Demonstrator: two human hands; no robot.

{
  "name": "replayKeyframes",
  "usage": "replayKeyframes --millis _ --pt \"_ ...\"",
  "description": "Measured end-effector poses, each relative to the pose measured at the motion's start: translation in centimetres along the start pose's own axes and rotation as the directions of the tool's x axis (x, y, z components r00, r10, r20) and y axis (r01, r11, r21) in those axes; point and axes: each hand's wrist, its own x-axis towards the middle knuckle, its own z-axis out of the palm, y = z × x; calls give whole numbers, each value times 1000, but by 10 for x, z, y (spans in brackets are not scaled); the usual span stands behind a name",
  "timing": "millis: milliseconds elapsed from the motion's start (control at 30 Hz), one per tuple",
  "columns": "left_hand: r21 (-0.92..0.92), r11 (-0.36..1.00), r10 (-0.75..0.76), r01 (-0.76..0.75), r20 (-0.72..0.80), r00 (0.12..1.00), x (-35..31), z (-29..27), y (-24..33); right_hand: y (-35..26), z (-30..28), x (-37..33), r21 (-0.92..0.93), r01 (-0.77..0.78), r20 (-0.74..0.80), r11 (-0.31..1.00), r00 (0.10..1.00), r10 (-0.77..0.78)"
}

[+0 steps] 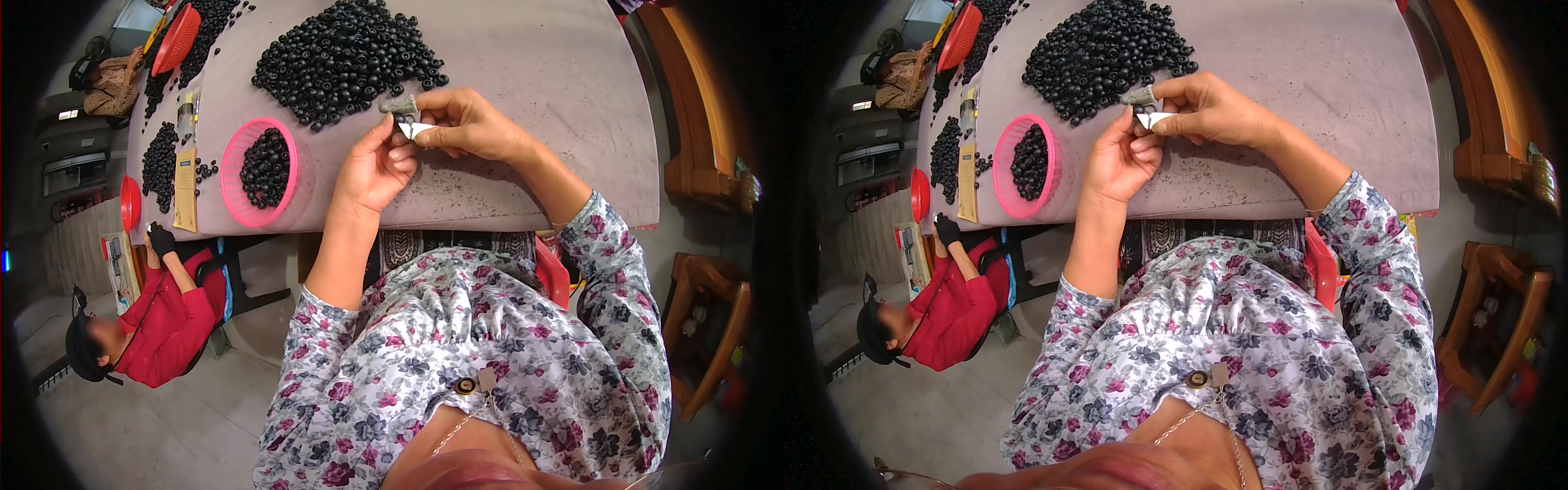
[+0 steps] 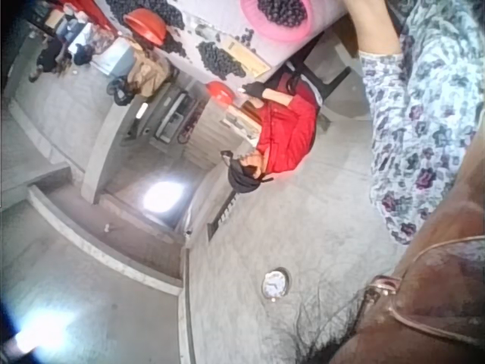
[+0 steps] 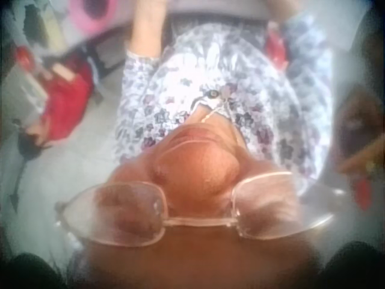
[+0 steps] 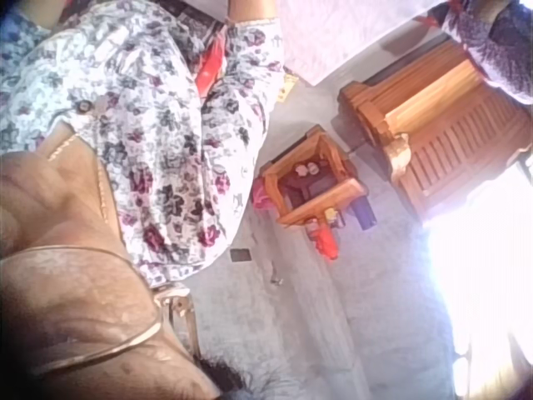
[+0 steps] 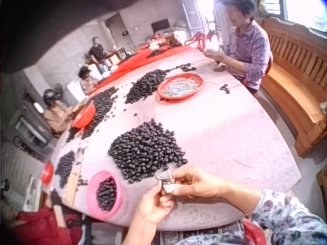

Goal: Sorting small black spherical objects (likely seeds or plastic pellets) on a table.

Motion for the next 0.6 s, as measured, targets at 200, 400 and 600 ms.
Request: replayKeyframes --millis 200,400,600 --pt "-5 1000 20 -20 -1 1000 -3 2 -3 1 -2 1 -72 23 10 997 1000 -23" --pt "49 998 39 -40 27 999 -4 -1 -3 2 -4 1 -46 12 33 999 999 -10" --pt "-7 1000 27 -27 9 1000 -7 5 -5 3 -6 1 -21 -20 58 1000 998 21"
